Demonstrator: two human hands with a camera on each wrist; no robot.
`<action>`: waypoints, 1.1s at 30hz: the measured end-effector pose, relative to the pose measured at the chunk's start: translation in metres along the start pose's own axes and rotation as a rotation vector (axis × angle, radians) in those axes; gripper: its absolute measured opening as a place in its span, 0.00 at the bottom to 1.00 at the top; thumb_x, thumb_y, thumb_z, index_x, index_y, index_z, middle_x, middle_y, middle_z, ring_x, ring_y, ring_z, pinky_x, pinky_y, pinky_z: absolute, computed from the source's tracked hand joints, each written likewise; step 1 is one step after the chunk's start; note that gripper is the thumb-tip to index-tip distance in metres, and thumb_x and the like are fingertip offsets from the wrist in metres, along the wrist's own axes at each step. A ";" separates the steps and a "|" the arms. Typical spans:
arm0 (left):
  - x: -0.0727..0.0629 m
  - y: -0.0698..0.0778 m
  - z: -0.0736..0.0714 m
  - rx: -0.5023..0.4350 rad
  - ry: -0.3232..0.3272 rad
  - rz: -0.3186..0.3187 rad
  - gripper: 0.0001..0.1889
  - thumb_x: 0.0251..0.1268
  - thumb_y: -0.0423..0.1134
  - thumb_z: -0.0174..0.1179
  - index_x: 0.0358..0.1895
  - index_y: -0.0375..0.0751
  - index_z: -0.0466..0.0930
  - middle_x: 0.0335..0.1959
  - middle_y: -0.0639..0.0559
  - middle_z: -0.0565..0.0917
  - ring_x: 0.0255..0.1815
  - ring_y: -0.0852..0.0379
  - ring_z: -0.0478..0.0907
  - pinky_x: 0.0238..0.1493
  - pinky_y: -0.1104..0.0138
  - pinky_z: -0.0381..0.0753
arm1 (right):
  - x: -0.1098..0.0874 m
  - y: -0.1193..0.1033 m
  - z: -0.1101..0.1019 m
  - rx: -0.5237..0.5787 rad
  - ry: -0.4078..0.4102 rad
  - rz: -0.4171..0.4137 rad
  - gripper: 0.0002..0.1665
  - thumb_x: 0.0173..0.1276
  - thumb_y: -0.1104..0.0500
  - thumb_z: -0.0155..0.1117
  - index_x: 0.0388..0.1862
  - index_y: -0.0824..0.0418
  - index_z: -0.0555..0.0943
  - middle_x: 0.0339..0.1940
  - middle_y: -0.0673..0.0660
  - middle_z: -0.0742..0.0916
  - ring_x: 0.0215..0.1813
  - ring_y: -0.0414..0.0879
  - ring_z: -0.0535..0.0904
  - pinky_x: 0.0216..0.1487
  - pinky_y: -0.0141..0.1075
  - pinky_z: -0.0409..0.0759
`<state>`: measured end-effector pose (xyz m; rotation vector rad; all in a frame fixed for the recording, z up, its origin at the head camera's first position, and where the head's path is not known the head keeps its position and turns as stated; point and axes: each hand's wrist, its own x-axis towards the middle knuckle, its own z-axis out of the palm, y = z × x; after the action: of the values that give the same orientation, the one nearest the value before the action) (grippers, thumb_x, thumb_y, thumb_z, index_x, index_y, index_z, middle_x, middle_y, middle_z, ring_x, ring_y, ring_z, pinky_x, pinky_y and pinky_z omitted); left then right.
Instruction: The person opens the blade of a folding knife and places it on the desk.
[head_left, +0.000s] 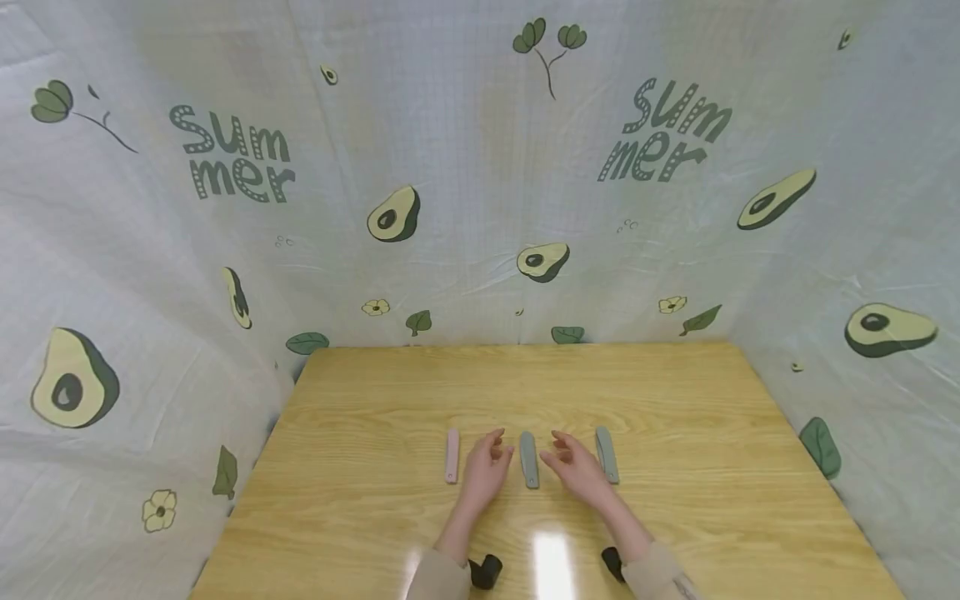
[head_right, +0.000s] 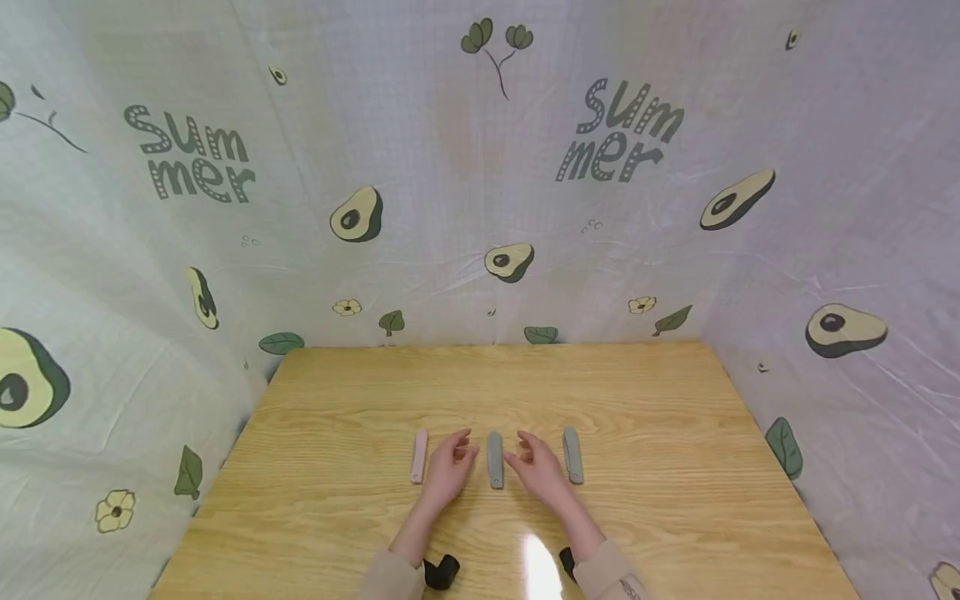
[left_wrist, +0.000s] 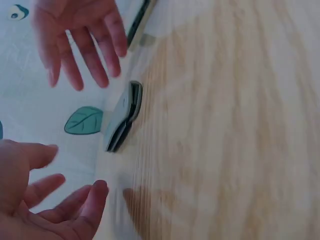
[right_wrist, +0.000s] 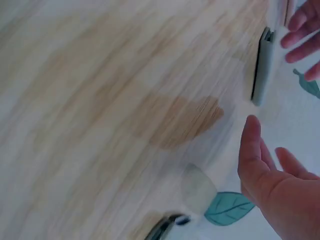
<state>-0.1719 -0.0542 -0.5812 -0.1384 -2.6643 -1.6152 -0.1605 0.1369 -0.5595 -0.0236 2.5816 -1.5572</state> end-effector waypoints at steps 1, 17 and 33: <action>0.002 0.000 0.002 -0.032 0.000 -0.029 0.23 0.69 0.39 0.59 0.62 0.31 0.72 0.51 0.35 0.79 0.48 0.43 0.80 0.45 0.58 0.86 | 0.003 0.000 0.002 0.038 -0.003 0.029 0.33 0.72 0.54 0.60 0.69 0.71 0.66 0.61 0.72 0.77 0.59 0.65 0.76 0.52 0.51 0.83; 0.019 0.005 0.021 -0.302 -0.055 -0.192 0.19 0.60 0.25 0.59 0.56 0.25 0.75 0.40 0.35 0.85 0.34 0.49 0.84 0.36 0.62 0.88 | 0.020 -0.002 0.016 0.272 -0.029 0.113 0.30 0.68 0.69 0.59 0.66 0.77 0.65 0.55 0.76 0.77 0.52 0.63 0.79 0.48 0.47 0.86; 0.016 0.007 0.031 -0.285 0.066 -0.158 0.17 0.51 0.21 0.62 0.47 0.25 0.80 0.35 0.36 0.86 0.35 0.47 0.85 0.34 0.64 0.87 | 0.019 0.000 0.024 0.279 0.020 0.077 0.30 0.64 0.73 0.59 0.65 0.77 0.66 0.50 0.73 0.79 0.50 0.61 0.79 0.46 0.46 0.86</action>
<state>-0.1859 -0.0226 -0.5885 0.1218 -2.4375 -2.0027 -0.1771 0.1145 -0.5723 0.1169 2.3249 -1.8790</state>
